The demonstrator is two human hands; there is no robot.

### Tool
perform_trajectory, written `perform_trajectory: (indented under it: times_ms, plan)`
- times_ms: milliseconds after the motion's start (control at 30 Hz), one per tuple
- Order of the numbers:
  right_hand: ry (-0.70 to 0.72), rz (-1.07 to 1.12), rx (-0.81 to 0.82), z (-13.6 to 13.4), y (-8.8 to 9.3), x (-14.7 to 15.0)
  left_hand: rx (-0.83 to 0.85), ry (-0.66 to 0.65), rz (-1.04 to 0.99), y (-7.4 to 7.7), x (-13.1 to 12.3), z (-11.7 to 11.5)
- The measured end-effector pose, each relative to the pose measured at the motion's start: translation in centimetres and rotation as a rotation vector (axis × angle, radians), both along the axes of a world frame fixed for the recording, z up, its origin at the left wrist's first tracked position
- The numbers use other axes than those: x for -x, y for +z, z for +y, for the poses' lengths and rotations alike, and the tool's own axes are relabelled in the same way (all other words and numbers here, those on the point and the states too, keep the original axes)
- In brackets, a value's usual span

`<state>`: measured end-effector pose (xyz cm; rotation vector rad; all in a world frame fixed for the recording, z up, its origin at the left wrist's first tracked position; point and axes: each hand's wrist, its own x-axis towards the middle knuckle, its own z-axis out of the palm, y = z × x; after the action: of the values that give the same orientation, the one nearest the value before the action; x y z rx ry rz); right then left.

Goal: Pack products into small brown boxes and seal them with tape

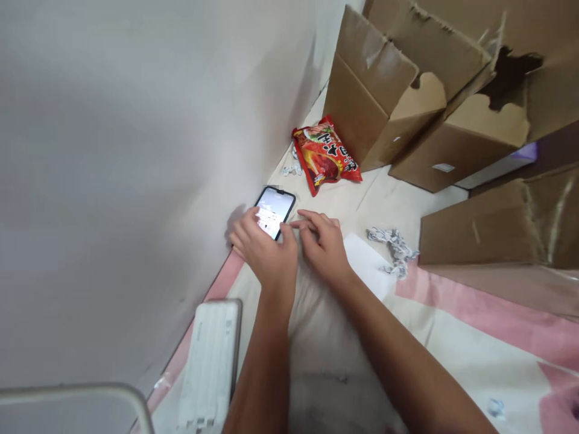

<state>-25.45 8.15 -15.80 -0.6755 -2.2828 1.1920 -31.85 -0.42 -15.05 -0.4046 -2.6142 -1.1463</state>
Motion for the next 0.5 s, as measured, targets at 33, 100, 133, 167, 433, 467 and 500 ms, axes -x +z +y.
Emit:
perform_trajectory:
  times_ms: [33,100,133,167,433,467,500]
  plan:
    - [0.020,-0.013,-0.003,0.1,0.1,-0.1,-0.110,-0.074,-0.027,-0.1,-0.3,-0.1]
    - [0.048,-0.033,-0.012,0.3,0.3,-0.2,-0.280,-0.252,-0.108,-0.3,-1.0,-0.2]
    - [0.060,-0.043,-0.017,0.4,0.3,-0.2,-0.324,-0.322,-0.146,-0.3,-1.3,-0.2]
    - [0.071,-0.051,-0.019,0.5,0.4,-0.3,-0.343,-0.372,-0.170,-0.2,-1.6,-0.2]
    - [0.142,0.011,0.037,0.5,0.7,-0.4,-0.540,-0.576,-0.035,0.3,-3.2,-0.1]
    - [0.137,0.015,0.050,0.5,0.7,-0.4,-0.558,-0.610,-0.024,0.3,-3.4,0.0]
    - [0.136,0.017,0.060,0.5,0.8,-0.5,-0.579,-0.631,-0.015,0.3,-3.5,0.0]
